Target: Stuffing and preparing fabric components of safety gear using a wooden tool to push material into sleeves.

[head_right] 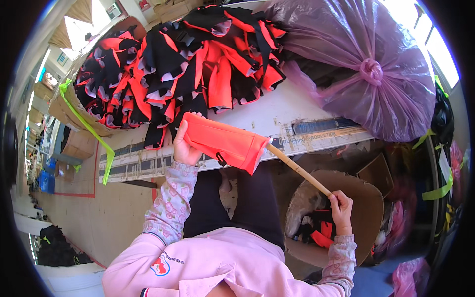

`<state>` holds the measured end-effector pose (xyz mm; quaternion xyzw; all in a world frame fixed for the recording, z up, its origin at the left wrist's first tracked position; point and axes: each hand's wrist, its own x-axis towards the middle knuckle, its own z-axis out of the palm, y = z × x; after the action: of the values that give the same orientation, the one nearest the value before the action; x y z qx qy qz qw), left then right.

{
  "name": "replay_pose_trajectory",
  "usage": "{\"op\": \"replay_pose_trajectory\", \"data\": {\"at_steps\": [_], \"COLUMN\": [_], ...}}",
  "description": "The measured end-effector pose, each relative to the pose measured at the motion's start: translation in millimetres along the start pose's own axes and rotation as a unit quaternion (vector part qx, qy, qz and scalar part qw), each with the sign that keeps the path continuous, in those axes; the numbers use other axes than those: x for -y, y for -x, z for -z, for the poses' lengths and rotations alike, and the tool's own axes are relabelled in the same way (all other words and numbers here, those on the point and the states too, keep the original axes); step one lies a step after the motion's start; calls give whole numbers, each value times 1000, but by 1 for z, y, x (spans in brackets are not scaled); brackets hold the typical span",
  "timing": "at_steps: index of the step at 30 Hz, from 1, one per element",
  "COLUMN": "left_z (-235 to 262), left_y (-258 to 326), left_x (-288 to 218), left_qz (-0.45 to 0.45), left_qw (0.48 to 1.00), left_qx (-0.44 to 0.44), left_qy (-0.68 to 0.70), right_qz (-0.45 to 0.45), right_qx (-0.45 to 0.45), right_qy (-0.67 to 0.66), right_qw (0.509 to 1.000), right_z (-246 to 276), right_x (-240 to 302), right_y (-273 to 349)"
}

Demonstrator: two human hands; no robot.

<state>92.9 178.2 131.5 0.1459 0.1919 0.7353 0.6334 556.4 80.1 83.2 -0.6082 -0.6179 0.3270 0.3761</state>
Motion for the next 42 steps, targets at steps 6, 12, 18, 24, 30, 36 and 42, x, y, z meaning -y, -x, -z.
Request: {"op": "replay_pose_trajectory", "data": {"at_steps": [6,12,18,24,30,36,42], "left_z": [-4,-2,-23,-46,-61,-75,-76], "left_y": [2,4,17,28,50,60,55], "left_x": [0,-2,10,15,24,14,7], "left_qz": [-3,21,68,63,13,-53,5], "left_qw": [1000,1000,989,982,981,979,975], "left_qx": [7,20,94,111,68,89,94], "left_qy": [22,0,-96,-141,-180,-176,-200], "right_qz": [-2,-32,19,-7,-19,-4,115], "right_qx": [-4,53,98,58,61,64,-40], "right_qy": [6,-59,-36,-130,-233,-273,-93], "right_qw": [1000,996,994,990,970,960,988], "right_z": [-1,-17,-56,-98,-141,-152,-112], "right_x": [-4,-3,16,39,59,85,90], "right_y": [3,2,0,3,6,1,-16]}}
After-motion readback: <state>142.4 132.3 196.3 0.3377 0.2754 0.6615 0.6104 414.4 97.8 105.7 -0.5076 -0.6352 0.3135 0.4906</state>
